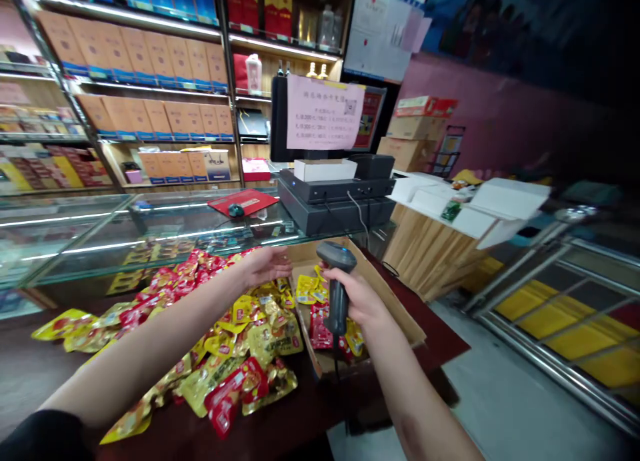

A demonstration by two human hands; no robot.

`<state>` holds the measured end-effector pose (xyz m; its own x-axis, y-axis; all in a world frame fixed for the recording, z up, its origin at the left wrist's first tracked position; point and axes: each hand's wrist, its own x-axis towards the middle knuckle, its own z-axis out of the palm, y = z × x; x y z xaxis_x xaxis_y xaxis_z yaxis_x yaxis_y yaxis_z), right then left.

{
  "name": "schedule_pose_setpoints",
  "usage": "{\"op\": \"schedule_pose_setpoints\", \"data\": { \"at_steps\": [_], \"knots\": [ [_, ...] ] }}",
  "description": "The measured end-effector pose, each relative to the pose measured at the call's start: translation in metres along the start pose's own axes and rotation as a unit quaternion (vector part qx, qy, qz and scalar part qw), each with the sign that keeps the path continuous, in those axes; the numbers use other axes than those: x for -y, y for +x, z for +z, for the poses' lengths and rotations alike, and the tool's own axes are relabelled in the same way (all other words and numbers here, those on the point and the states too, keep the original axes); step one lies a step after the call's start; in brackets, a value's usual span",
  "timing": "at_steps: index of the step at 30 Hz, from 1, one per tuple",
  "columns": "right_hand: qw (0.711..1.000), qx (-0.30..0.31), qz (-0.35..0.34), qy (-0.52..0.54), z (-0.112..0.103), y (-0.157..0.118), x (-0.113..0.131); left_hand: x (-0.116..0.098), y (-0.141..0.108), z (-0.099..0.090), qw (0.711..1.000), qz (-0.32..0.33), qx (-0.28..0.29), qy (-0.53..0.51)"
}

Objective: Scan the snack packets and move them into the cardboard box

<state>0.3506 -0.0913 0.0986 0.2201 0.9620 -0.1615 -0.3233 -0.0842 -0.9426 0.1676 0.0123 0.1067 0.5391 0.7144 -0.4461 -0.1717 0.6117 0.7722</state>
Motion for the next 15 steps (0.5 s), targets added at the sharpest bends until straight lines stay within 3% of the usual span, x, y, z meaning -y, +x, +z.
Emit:
{"op": "schedule_pose_setpoints", "data": {
  "at_steps": [8, 15],
  "knots": [
    [0.994, 0.103, 0.036, -0.009, 0.087, -0.017, -0.036, 0.003, -0.098, -0.076, 0.997, 0.047, -0.054, -0.032],
    [0.974, 0.2, 0.1, -0.023, 0.149, -0.054, -0.081, 0.042, -0.177, -0.147, 0.986, 0.095, -0.109, -0.086]
  ]
}}
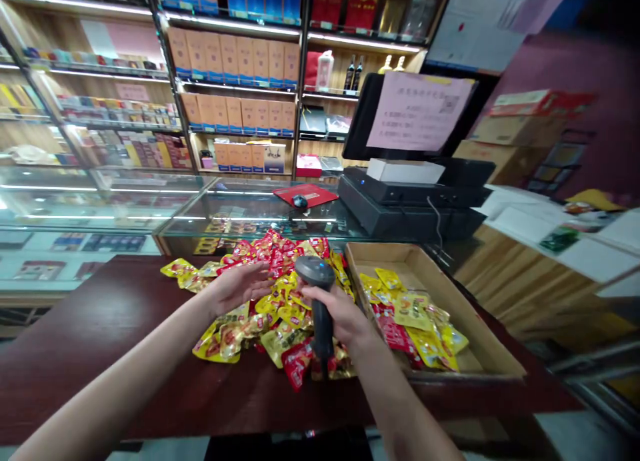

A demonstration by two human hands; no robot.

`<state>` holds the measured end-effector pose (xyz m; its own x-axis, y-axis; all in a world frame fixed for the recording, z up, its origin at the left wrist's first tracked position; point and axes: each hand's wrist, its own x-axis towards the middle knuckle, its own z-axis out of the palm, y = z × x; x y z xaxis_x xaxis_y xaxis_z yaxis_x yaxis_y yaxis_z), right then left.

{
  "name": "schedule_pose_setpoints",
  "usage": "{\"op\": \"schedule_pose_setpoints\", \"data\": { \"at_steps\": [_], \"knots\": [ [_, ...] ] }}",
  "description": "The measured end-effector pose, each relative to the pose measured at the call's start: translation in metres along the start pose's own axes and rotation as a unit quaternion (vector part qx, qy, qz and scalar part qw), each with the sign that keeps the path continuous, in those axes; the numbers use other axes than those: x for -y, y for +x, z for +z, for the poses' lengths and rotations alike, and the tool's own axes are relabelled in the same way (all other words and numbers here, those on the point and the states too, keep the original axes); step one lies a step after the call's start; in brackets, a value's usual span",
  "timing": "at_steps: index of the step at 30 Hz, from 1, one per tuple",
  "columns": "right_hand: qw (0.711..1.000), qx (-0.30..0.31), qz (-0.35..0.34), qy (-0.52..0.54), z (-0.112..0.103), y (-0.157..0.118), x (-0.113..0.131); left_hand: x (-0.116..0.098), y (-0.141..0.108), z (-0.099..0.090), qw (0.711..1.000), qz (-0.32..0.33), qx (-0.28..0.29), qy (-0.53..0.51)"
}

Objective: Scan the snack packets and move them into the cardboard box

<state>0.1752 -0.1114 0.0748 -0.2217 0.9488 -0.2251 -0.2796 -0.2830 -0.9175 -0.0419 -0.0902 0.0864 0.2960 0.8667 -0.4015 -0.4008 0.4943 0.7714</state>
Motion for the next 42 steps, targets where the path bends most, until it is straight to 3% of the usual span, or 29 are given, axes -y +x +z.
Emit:
{"op": "schedule_pose_setpoints", "data": {
  "at_steps": [4, 9, 14, 16, 20, 23, 26, 28, 31, 35, 42],
  "knots": [
    [0.999, 0.036, 0.04, -0.005, 0.026, -0.005, -0.03, 0.027, -0.028, -0.034, 0.999, 0.023, -0.027, -0.01],
    [0.995, 0.043, 0.087, 0.001, 0.039, -0.006, -0.06, 0.063, -0.063, -0.056, 0.995, 0.052, -0.066, -0.045],
    [0.996, 0.027, 0.087, 0.001, 0.04, -0.004, -0.077, 0.094, -0.084, -0.067, 0.974, 0.105, -0.178, 0.088],
    [0.996, 0.025, 0.087, 0.007, 0.04, -0.002, -0.081, 0.104, -0.083, -0.068, 0.957, 0.128, -0.198, 0.17],
    [0.996, 0.029, 0.086, 0.017, 0.043, 0.004, -0.085, 0.116, -0.071, -0.067, 0.917, 0.201, -0.184, 0.292],
    [0.995, 0.049, 0.078, 0.044, 0.047, 0.01, -0.078, 0.121, -0.063, -0.061, 0.856, 0.265, -0.178, 0.408],
    [0.988, 0.096, 0.085, 0.086, 0.052, 0.014, -0.063, 0.119, -0.055, -0.056, 0.799, 0.273, -0.223, 0.487],
    [0.982, 0.133, 0.082, 0.11, 0.055, 0.014, -0.053, 0.113, -0.048, -0.055, 0.79, 0.269, -0.259, 0.487],
    [0.983, 0.137, 0.053, 0.109, 0.053, 0.015, -0.044, 0.096, -0.035, -0.054, 0.842, 0.262, -0.233, 0.411],
    [0.997, 0.069, -0.009, 0.024, 0.039, 0.023, -0.038, 0.064, -0.015, -0.046, 0.94, 0.166, -0.091, 0.284],
    [0.999, 0.028, -0.04, -0.024, 0.006, 0.035, -0.017, 0.029, 0.036, -0.014, 0.973, 0.095, -0.024, 0.209]
  ]
}}
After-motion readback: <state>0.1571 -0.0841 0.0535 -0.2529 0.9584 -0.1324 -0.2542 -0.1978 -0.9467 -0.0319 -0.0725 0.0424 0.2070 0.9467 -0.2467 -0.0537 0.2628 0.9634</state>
